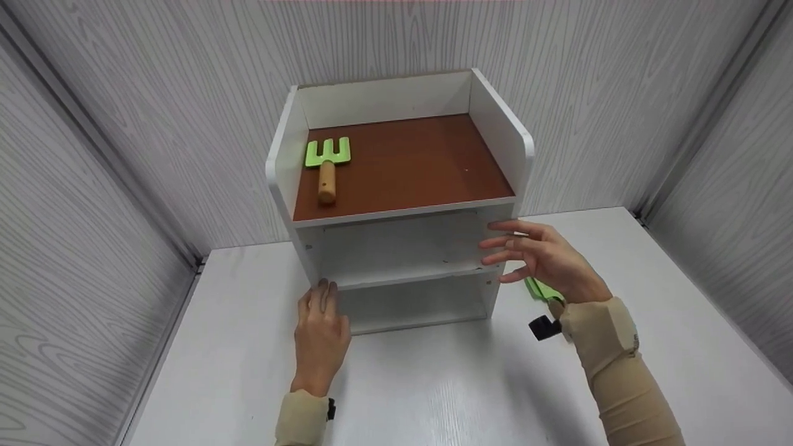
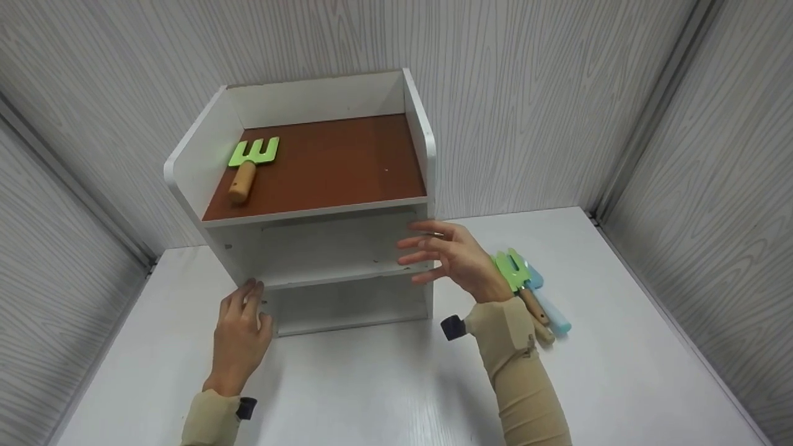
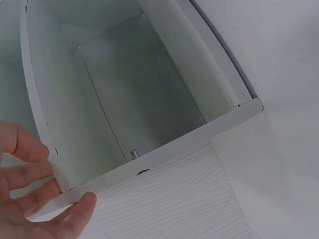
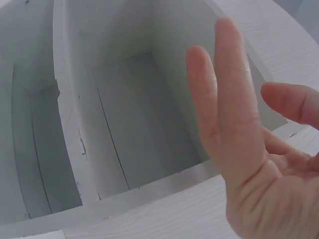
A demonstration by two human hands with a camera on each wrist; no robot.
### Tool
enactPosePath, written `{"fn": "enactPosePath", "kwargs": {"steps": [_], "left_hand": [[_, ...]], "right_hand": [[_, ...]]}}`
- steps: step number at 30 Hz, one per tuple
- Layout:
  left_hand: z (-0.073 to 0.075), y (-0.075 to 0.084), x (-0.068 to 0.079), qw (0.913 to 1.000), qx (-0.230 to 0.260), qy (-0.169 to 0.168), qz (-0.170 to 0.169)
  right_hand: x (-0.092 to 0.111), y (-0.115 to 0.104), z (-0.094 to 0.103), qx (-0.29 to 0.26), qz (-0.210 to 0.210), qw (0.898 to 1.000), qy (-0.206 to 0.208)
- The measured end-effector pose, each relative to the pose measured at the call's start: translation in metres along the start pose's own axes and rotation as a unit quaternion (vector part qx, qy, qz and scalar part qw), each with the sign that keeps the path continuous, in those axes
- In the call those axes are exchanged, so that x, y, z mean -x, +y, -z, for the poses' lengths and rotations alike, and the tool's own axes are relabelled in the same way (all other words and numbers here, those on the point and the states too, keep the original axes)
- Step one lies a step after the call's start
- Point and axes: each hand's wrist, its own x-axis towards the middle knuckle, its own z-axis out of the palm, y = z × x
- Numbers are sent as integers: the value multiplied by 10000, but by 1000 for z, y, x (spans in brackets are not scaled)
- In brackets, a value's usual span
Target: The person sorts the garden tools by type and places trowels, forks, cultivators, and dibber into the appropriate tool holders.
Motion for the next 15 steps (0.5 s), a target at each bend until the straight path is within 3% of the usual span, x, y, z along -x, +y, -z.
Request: {"fn": "enactPosePath", "kwargs": {"steps": [15], "left_hand": [[-2,0,-1,9999,35,111,-9]], "right_hand": [[13,10,22,334,-221,9990,-209]]}}
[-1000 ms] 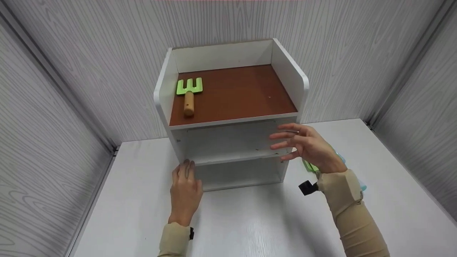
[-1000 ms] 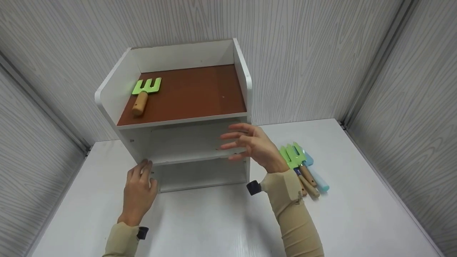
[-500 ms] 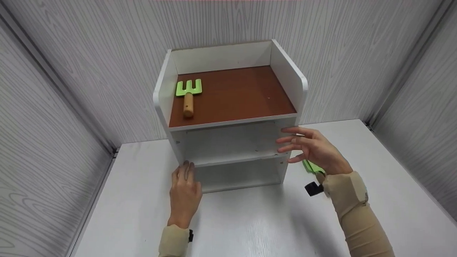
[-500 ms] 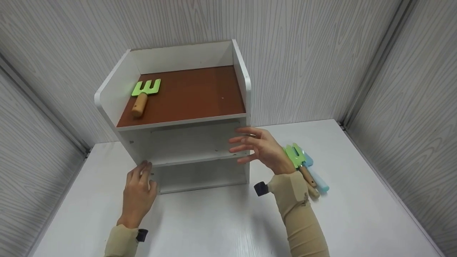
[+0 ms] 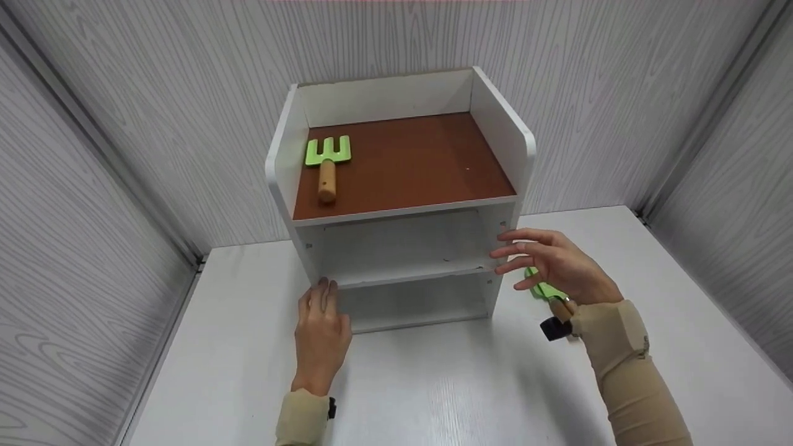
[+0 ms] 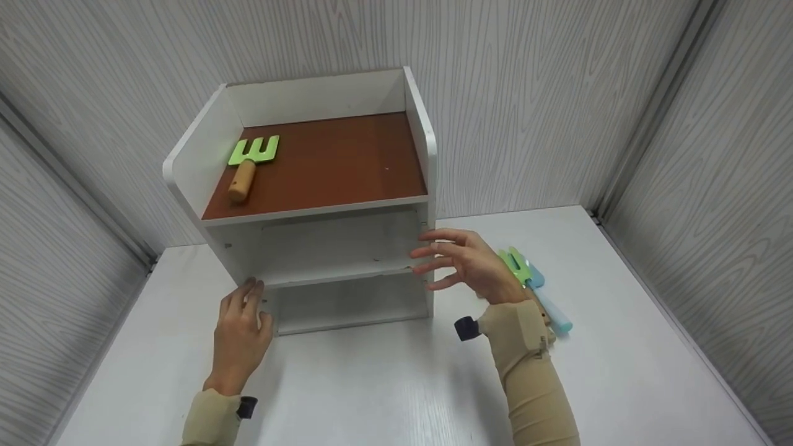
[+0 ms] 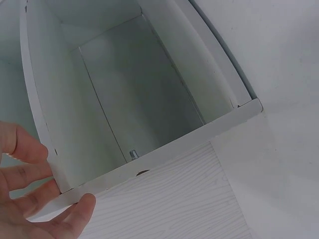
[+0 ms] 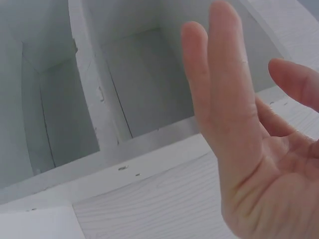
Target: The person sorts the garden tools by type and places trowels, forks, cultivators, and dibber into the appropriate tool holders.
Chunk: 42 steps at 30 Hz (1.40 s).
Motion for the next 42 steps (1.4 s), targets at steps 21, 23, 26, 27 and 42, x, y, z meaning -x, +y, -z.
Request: {"fn": "enactPosePath", "kwargs": {"steps": [21,23,26,27,42], "left_hand": [[1,-2,0,9999,-130,-96,-46],[1,-2,1,9998,-148,-103,-22],[2,0,1,9998,-153,-142,-10],[1,1,1,9997,-162,-160,-17],[2,1,2,9996,-186,-189,2]], "right_hand": [[9,10,27,347,-511,9963,594],[10,11,30,434,-549,9956,623],[13,11,35,544,-605,9944,671],[14,11,36,557,-616,9941,701],[21,16,54,818,-1088,9843,1121]]}}
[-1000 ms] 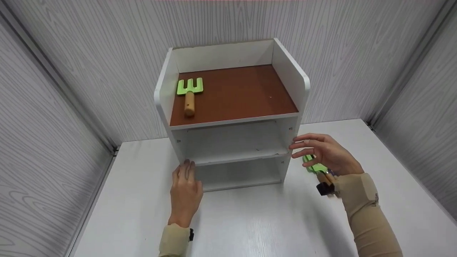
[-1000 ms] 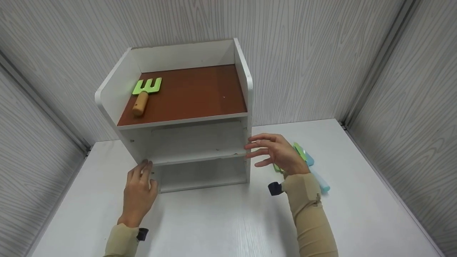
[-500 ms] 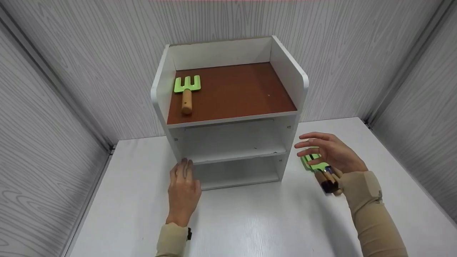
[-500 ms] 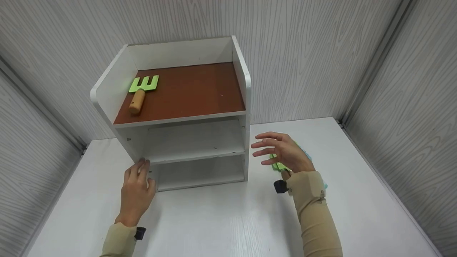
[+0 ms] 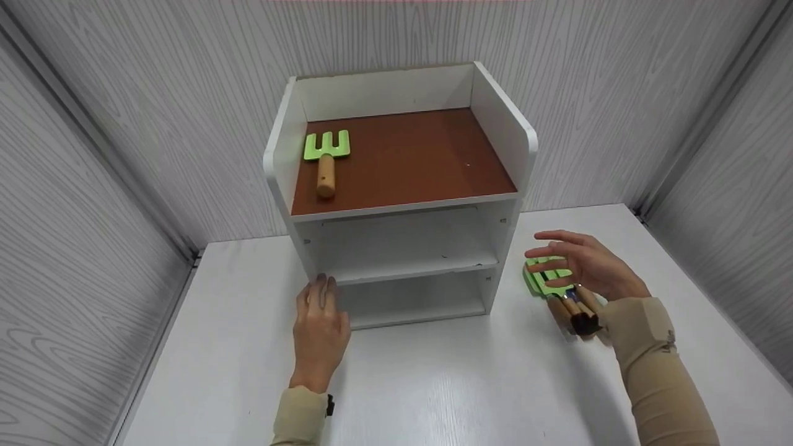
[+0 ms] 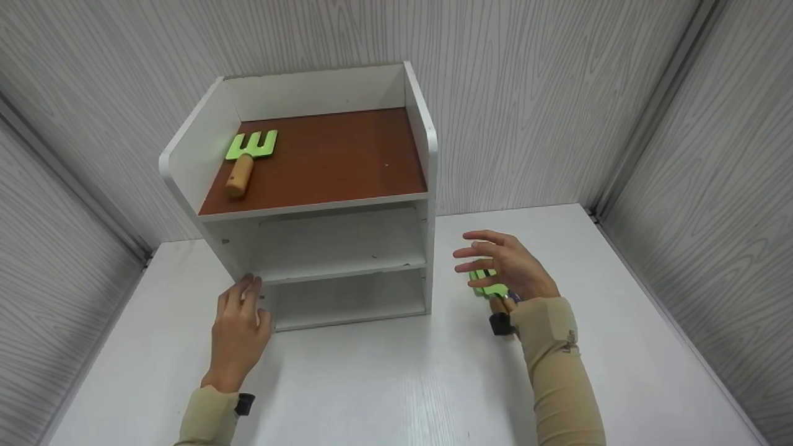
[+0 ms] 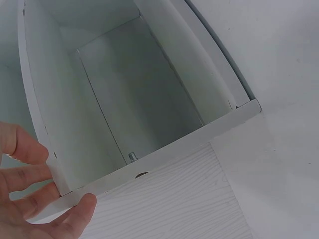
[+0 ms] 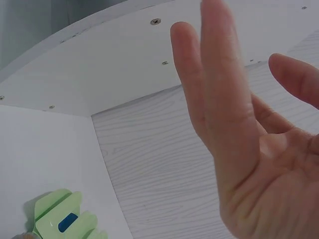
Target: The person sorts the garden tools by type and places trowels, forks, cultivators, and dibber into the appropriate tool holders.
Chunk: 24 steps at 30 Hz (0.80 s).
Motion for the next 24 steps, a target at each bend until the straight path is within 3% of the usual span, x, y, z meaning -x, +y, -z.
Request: {"fn": "enactPosePath", "kwargs": {"steps": [24], "left_hand": [[-1,-1,1,10000,59,-5,46]], "right_hand": [[13,14,37,61,-227,9992,324]]}}
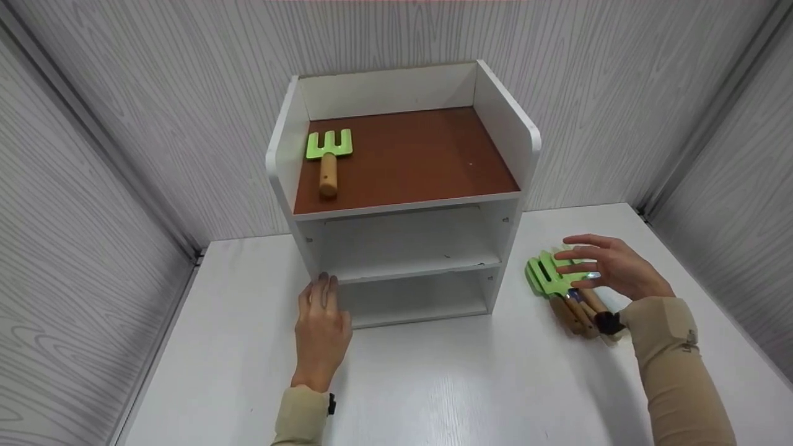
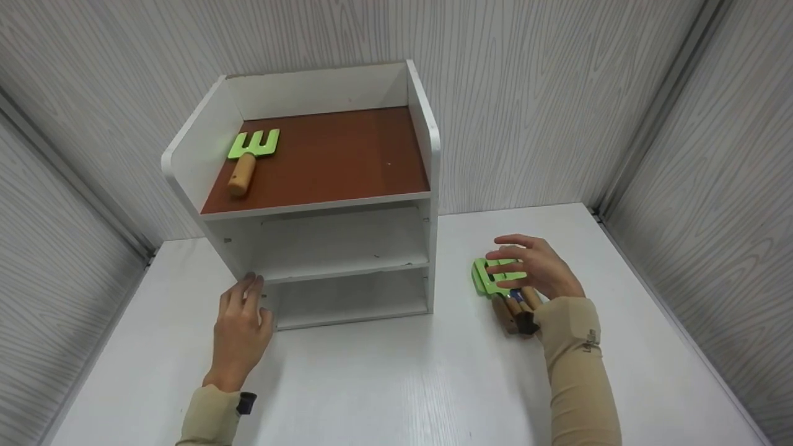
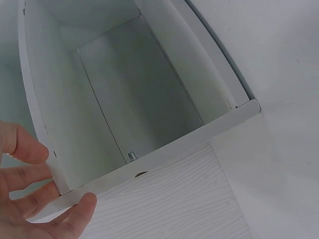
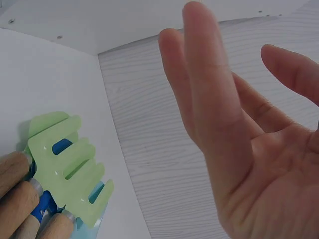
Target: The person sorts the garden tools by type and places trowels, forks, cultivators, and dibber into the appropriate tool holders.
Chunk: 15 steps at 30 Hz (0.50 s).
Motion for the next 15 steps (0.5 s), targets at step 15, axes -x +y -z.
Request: {"fn": "enactPosePath", "kwargs": {"steps": [15], "left_hand": [[1,1,-2,9999,-33,106,-130]], "right_hand": [[5,12,18,187,-493,9986,56]]}}
